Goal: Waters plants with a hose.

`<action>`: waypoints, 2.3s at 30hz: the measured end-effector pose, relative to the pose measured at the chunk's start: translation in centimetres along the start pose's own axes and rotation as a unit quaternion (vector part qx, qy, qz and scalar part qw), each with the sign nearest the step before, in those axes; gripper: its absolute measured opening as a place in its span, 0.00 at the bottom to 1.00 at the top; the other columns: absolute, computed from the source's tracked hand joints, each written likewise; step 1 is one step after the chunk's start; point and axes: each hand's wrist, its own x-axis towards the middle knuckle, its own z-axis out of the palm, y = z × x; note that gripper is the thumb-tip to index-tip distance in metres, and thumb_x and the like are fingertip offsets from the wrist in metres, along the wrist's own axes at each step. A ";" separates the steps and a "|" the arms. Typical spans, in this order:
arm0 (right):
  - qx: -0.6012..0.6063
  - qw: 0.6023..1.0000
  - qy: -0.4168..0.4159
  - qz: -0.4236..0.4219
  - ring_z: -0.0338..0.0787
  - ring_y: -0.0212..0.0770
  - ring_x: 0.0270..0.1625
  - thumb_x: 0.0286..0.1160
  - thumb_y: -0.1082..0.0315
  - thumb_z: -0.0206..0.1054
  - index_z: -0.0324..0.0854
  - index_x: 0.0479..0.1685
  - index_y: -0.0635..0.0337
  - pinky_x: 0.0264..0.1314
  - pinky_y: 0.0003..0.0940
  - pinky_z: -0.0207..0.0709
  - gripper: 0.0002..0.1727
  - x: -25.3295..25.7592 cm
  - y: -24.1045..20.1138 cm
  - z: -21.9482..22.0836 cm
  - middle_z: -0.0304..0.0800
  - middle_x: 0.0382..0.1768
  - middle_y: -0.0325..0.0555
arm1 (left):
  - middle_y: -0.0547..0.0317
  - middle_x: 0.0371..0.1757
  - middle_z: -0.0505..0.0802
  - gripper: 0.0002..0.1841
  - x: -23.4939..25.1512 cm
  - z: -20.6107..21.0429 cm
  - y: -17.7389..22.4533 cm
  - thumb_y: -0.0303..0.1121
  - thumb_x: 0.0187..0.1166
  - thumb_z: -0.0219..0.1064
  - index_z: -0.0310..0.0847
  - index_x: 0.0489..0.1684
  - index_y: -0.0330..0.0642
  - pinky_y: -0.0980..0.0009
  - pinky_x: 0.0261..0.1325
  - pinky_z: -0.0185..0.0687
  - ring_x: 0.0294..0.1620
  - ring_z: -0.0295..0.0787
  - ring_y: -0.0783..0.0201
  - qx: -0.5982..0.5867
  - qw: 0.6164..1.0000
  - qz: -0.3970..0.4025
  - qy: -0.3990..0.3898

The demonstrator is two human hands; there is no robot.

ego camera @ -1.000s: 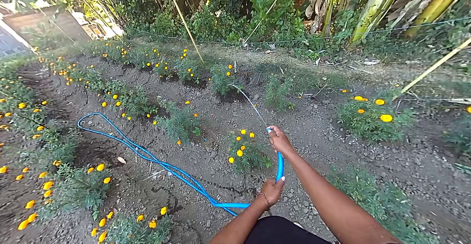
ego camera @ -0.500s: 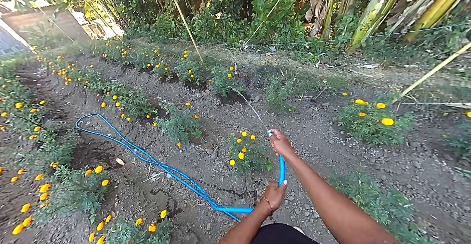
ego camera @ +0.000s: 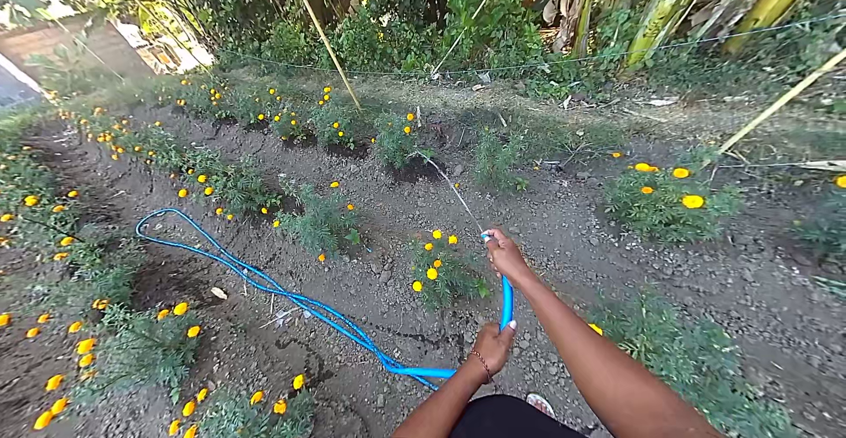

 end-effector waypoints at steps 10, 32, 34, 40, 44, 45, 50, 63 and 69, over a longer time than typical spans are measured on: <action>0.009 1.000 -0.001 0.014 0.68 0.36 0.17 0.97 0.57 0.46 0.72 0.76 0.50 0.20 0.34 0.67 0.19 -0.2 0.4 -0.7 0.70 0.26 0.42 | 0.64 0.20 0.71 0.26 0.3 0.5 0.0 0.49 0.96 0.44 0.75 0.33 0.39 0.68 0.26 0.68 0.17 0.66 0.67 0.011 1.000 -0.014 -0.009; 0.002 0.998 0.034 0.047 0.70 0.38 0.20 0.96 0.58 0.46 0.71 0.76 0.51 0.23 0.36 0.69 0.19 -0.6 2.0 -2.1 0.74 0.32 0.46 | 0.64 0.20 0.72 0.25 0.2 1.3 0.3 0.49 0.96 0.45 0.75 0.34 0.38 0.69 0.25 0.66 0.17 0.66 0.68 0.029 0.999 -0.019 -0.025; 0.006 0.998 0.036 0.047 0.70 0.38 0.20 0.96 0.59 0.45 0.72 0.75 0.51 0.23 0.36 0.68 0.19 -0.7 2.1 -2.3 0.74 0.32 0.46 | 0.64 0.21 0.72 0.26 0.1 1.3 0.4 0.49 0.96 0.45 0.75 0.34 0.38 0.69 0.26 0.67 0.18 0.66 0.68 0.036 0.999 -0.018 -0.026; 0.011 0.998 0.039 0.056 0.70 0.38 0.20 0.96 0.59 0.45 0.71 0.76 0.51 0.23 0.36 0.69 0.19 -0.7 2.4 -2.5 0.73 0.31 0.46 | 0.64 0.20 0.72 0.26 0.2 1.5 0.4 0.49 0.96 0.45 0.75 0.33 0.38 0.70 0.25 0.67 0.17 0.66 0.68 0.035 0.999 -0.020 -0.030; 0.013 0.998 0.040 0.053 0.70 0.37 0.20 0.96 0.59 0.46 0.71 0.76 0.51 0.23 0.35 0.68 0.19 -0.8 2.4 -2.6 0.73 0.32 0.46 | 0.64 0.20 0.72 0.26 0.1 1.6 0.5 0.49 0.96 0.45 0.74 0.33 0.38 0.70 0.25 0.67 0.16 0.66 0.68 0.036 0.999 -0.019 -0.033; 0.014 0.998 0.039 0.052 0.70 0.37 0.20 0.96 0.59 0.46 0.71 0.75 0.51 0.23 0.35 0.68 0.19 -0.8 2.5 -2.6 0.73 0.32 0.46 | 0.64 0.19 0.72 0.25 0.1 1.6 0.5 0.49 0.96 0.44 0.74 0.33 0.38 0.70 0.25 0.67 0.16 0.66 0.68 0.035 0.999 -0.019 -0.034; 0.018 0.998 0.041 0.050 0.70 0.37 0.20 0.96 0.59 0.46 0.72 0.75 0.52 0.23 0.35 0.68 0.19 -0.8 2.5 -2.5 0.74 0.32 0.46 | 0.64 0.20 0.72 0.26 0.1 1.6 0.4 0.49 0.96 0.44 0.74 0.33 0.38 0.70 0.25 0.67 0.17 0.66 0.68 0.037 0.999 -0.019 -0.035; 0.013 0.997 0.041 0.057 0.69 0.37 0.18 0.97 0.57 0.45 0.71 0.77 0.48 0.21 0.35 0.68 0.19 -0.8 1.9 -2.5 0.72 0.29 0.44 | 0.64 0.20 0.72 0.26 0.2 1.4 0.6 0.51 0.95 0.44 0.75 0.35 0.39 0.69 0.25 0.66 0.16 0.66 0.68 0.038 0.998 -0.033 -0.035; 0.017 0.998 0.038 0.051 0.69 0.37 0.18 0.96 0.56 0.46 0.72 0.75 0.49 0.21 0.34 0.68 0.19 -0.7 1.8 -2.5 0.72 0.29 0.44 | 0.64 0.19 0.72 0.26 0.2 1.3 0.7 0.50 0.95 0.44 0.74 0.34 0.39 0.70 0.24 0.66 0.15 0.66 0.68 0.033 0.999 -0.027 -0.033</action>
